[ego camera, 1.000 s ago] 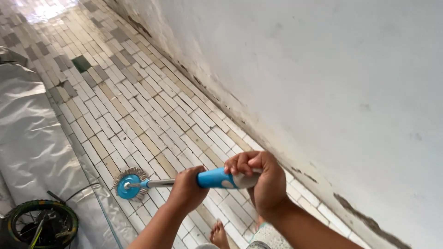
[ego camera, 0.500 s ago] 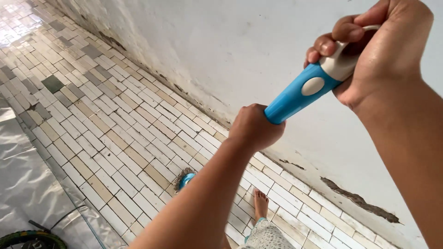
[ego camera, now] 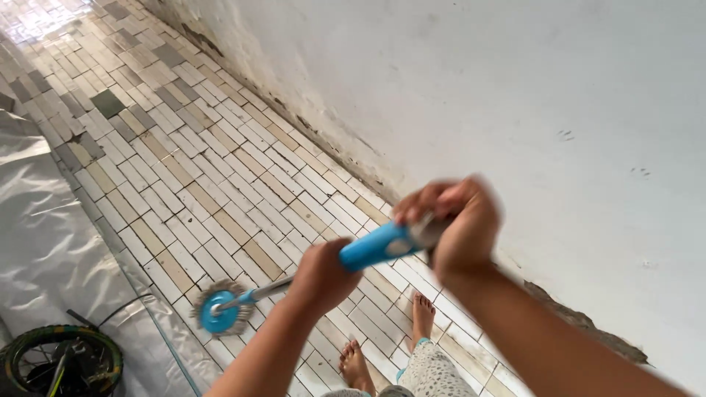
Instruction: Mopping a tiled floor with a spin mop.
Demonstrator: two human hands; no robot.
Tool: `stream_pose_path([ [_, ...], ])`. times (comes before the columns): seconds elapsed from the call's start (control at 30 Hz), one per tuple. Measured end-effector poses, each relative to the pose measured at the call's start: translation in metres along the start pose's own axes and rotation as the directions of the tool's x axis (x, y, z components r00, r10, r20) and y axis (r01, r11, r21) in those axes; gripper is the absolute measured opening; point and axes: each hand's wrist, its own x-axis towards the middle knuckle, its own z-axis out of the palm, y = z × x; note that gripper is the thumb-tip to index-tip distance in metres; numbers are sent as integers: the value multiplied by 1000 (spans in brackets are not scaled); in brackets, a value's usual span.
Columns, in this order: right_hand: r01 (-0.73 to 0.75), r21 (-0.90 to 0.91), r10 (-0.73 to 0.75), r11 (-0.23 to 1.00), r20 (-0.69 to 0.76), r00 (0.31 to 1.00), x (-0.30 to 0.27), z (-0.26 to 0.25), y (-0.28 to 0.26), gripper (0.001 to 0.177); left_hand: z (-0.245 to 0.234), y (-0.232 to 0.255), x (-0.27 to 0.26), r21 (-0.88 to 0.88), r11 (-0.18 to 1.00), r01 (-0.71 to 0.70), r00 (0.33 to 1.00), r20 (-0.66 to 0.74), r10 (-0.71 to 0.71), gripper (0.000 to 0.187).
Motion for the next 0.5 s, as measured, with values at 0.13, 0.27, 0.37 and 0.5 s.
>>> stream_pose_path([
  [0.13,-106,-14,107,994,63,992,-34,-6,32,23,-3,-30,-23,3,998,66,995,72,-66,15],
  [0.27,-127,35,125,991,43,991,-25,-11,21,27,7,-18,-11,35,989,141,982,120,-144,14],
  [0.37,-110,27,110,994,-8,994,1,-6,-19,26,7,16,10,91,992,90,996,20,-92,18],
  [0.5,227,-144,-187,963,246,951,52,-2,-99,26,-11,96,46,2,993,-115,991,-70,114,22],
])
